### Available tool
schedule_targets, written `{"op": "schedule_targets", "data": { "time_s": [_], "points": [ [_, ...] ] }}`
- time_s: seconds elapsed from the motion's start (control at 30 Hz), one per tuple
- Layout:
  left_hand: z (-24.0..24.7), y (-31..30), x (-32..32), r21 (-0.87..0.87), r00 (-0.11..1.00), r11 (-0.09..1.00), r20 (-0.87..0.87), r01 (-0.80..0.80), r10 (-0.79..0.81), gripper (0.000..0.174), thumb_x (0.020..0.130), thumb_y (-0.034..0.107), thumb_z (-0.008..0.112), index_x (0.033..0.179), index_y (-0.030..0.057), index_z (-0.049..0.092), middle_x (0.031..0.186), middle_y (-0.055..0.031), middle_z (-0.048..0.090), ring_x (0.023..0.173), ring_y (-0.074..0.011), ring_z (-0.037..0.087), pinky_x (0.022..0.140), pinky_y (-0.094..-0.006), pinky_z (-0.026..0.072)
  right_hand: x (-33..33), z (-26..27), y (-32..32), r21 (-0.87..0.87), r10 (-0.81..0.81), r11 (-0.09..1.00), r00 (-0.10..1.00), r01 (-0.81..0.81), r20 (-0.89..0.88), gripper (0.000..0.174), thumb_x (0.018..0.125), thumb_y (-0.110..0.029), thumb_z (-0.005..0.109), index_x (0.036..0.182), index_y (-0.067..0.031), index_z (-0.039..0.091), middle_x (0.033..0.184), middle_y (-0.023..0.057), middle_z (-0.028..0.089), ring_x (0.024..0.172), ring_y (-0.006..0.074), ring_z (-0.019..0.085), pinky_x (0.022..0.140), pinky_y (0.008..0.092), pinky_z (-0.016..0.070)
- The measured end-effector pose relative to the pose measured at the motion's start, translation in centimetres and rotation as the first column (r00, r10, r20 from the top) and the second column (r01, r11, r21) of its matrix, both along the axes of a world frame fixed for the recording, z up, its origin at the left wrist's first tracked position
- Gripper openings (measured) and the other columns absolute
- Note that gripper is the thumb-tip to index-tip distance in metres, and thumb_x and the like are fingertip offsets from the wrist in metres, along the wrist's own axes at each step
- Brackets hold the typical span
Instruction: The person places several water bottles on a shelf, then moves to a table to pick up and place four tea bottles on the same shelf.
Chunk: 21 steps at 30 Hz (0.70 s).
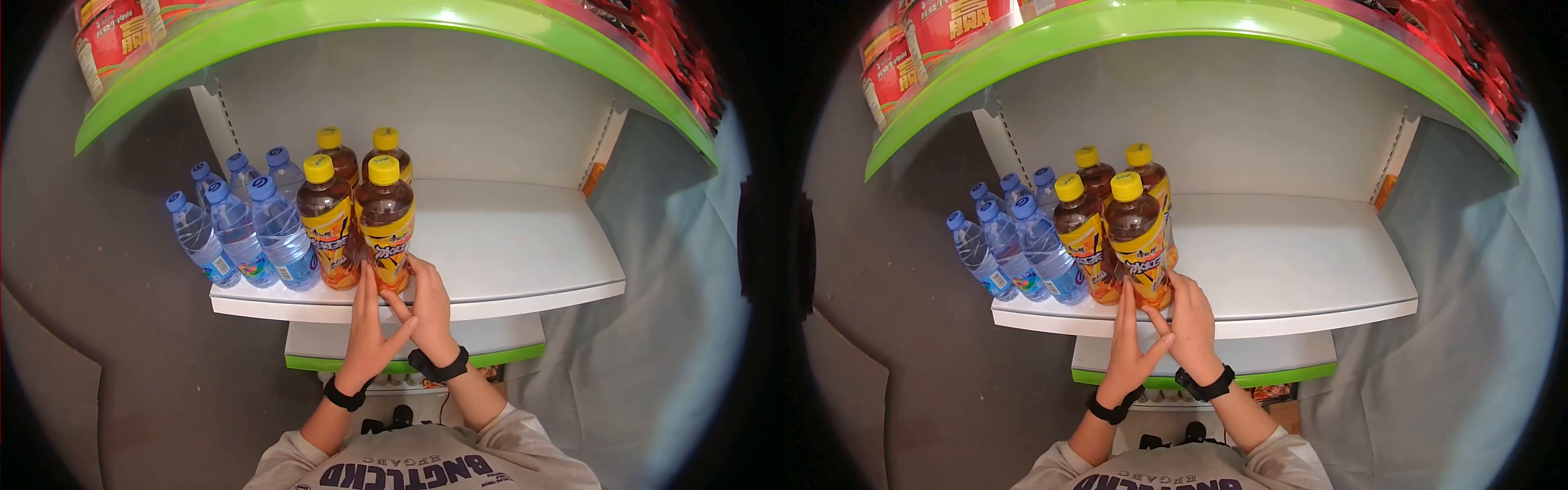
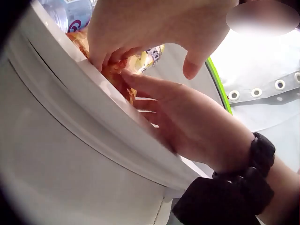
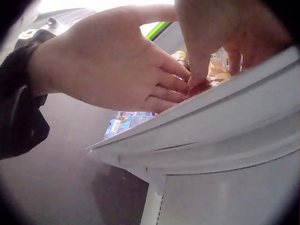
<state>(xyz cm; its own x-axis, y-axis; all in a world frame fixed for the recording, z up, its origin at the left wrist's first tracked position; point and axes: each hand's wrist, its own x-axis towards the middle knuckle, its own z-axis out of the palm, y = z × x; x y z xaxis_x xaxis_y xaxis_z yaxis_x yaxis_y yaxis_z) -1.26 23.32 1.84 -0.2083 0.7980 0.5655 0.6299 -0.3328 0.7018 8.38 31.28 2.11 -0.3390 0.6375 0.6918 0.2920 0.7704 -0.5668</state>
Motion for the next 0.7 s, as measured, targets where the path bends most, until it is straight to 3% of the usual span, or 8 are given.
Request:
{"op": "schedule_targets", "data": {
  "time_s": [0.27,0.37,0.43,0.57,0.7],
  "points": [
    [0.2,1.1,-0.5,-0.032,0.997,0.999,0.074,0.027,-0.025,0.091,0.085,0.019,0.065,0.146,-0.0103,0.004,0.15,-0.0293,0.018,0.14,-0.0347,0.023,0.113,-0.0389,0.0204,-1.1,0.1,-0.3,0.037,-0.151,0.988,0.988,0.151,0.016,0.06,0.078,-0.027,0.072,0.124,0.0008,0.046,0.115,0.0184,0.056,0.1,0.0349,0.057,0.081,0.0398,0.0469],
    [-0.1,1.5,-0.6,-0.018,0.995,0.999,0.094,0.033,-0.031,0.09,0.085,0.018,0.065,0.146,-0.0097,0.005,0.151,-0.0286,0.018,0.14,-0.0341,0.023,0.113,-0.0387,0.0203,-1.3,0.0,-0.2,0.07,-0.208,0.976,0.978,0.205,0.034,0.06,0.079,-0.031,0.071,0.124,0.0002,0.047,0.112,0.0174,0.058,0.096,0.0331,0.058,0.079,0.0392,0.0468],
    [0.0,1.3,-0.5,-0.007,0.995,0.999,0.093,0.031,-0.03,0.09,0.085,0.017,0.065,0.147,-0.009,0.005,0.151,-0.0281,0.018,0.141,-0.0337,0.023,0.113,-0.0385,0.0204,-1.3,0.0,-0.5,0.041,-0.23,0.973,0.97,0.227,0.079,0.061,0.08,-0.035,0.071,0.123,0.0005,0.047,0.102,0.0178,0.061,0.087,0.0337,0.06,0.074,0.0399,0.0482],
    [-0.3,0.3,-0.4,0.003,0.991,1.0,0.133,0.022,-0.023,0.083,0.084,0.015,0.065,0.147,-0.0068,0.014,0.15,-0.0251,0.024,0.14,-0.0313,0.026,0.113,-0.0378,0.0216,-1.4,-0.5,-0.4,0.129,-0.251,0.96,0.968,0.247,0.015,0.061,0.081,-0.035,0.07,0.124,0.0009,0.047,0.097,0.0177,0.063,0.084,0.0344,0.06,0.074,0.0408,0.0481],
    [-0.4,-1.9,0.3,0.005,0.98,0.999,0.197,0.044,-0.044,0.076,0.084,0.012,0.065,0.145,-0.0051,0.024,0.149,-0.0223,0.03,0.138,-0.0296,0.031,0.112,-0.037,0.0236,-1.7,-0.8,-0.4,0.138,-0.292,0.949,0.955,0.283,0.049,0.065,0.079,-0.033,0.071,0.128,0.0023,0.045,0.103,0.0176,0.062,0.09,0.0323,0.06,0.076,0.0391,0.0474]
  ]
}}
